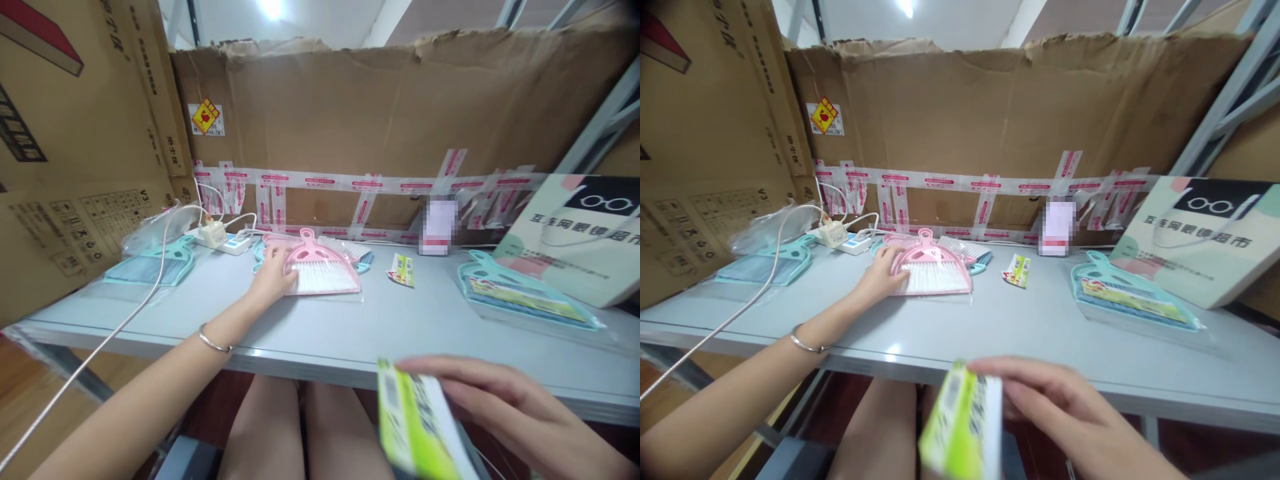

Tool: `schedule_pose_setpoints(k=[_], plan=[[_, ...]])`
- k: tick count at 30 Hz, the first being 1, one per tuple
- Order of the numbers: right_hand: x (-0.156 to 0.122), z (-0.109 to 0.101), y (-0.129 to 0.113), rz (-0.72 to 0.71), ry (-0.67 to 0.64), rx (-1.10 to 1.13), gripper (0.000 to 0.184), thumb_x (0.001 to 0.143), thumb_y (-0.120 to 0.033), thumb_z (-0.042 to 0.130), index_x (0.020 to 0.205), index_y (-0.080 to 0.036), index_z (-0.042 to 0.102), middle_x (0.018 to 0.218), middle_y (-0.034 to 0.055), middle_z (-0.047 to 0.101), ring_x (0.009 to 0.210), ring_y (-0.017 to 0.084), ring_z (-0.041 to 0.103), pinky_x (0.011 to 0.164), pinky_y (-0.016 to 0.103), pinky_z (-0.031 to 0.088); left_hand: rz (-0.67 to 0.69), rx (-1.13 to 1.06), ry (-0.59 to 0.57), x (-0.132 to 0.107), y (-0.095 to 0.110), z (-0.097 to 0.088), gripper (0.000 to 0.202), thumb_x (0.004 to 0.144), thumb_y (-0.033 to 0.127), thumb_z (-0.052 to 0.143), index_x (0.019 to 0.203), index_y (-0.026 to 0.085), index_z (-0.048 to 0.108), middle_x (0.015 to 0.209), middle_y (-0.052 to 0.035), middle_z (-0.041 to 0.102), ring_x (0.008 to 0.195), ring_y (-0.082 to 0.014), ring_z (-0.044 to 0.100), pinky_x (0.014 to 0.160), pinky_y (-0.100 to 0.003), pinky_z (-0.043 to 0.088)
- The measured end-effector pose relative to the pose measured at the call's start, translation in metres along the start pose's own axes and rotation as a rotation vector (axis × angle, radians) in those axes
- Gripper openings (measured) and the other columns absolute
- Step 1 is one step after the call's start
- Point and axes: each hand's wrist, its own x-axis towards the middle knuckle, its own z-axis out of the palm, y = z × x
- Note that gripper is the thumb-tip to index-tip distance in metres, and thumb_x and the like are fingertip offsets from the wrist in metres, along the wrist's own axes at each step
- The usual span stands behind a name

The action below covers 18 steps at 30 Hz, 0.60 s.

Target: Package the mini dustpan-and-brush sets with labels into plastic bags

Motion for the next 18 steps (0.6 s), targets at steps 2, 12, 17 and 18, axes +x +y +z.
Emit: schedule_pose_setpoints(k=[2,12,17,18], plan=[[0.030,0.004,-0.015,-0.192,0.062,-0.101,0.033,0.085,-0.040,0.050,0.109,-0.027,0.069,0.096,0.0069,0.072,0.080,0.020,0.068,0.065,0.030,0.057,0.009,0.135,-0.005,-0.004,0.004,-0.003,0.034,0.080,0.023,0.052,0.113,0.021,0.053,0.125,-0.0107,0.046,0.099,-0.0245,0.057,0.083,-0.040,0.047],[0.114,0.031,-0.014,-1.015,0.609,-0.878,0.017,0.086,-0.016,0.053,0.084,-0.016,0.071,0.074,0.0070,0.062,0.072,0.016,0.052,0.065,0.028,0.042,0.172,0.313,-0.012,0.000,0.007,-0.003,0.018,0.083,0.025,0.051,0.078,0.017,0.067,0.085,-0.0076,0.060,0.082,-0.0203,0.056,0.065,-0.028,0.041],[0.145,0.039,-0.001,-1.138,0.442,-1.065,0.020,0.086,-0.008,0.050,0.076,-0.014,0.066,0.064,0.0019,0.058,0.065,0.014,0.045,0.063,0.028,0.034,0.168,0.242,-0.022,-0.001,0.010,-0.006,0.017,0.081,0.025,0.055,0.077,0.016,0.069,0.079,-0.0060,0.062,0.072,-0.0178,0.056,0.061,-0.028,0.038],[0.149,0.039,0.002,-1.159,0.430,-1.084,0.021,0.086,-0.007,0.049,0.074,-0.014,0.065,0.063,0.0018,0.057,0.064,0.014,0.044,0.062,0.028,0.033,0.169,0.224,-0.018,0.000,0.010,-0.006,0.017,0.081,0.026,0.055,0.076,0.017,0.069,0.078,-0.0057,0.063,0.071,-0.0174,0.056,0.062,-0.027,0.038]])
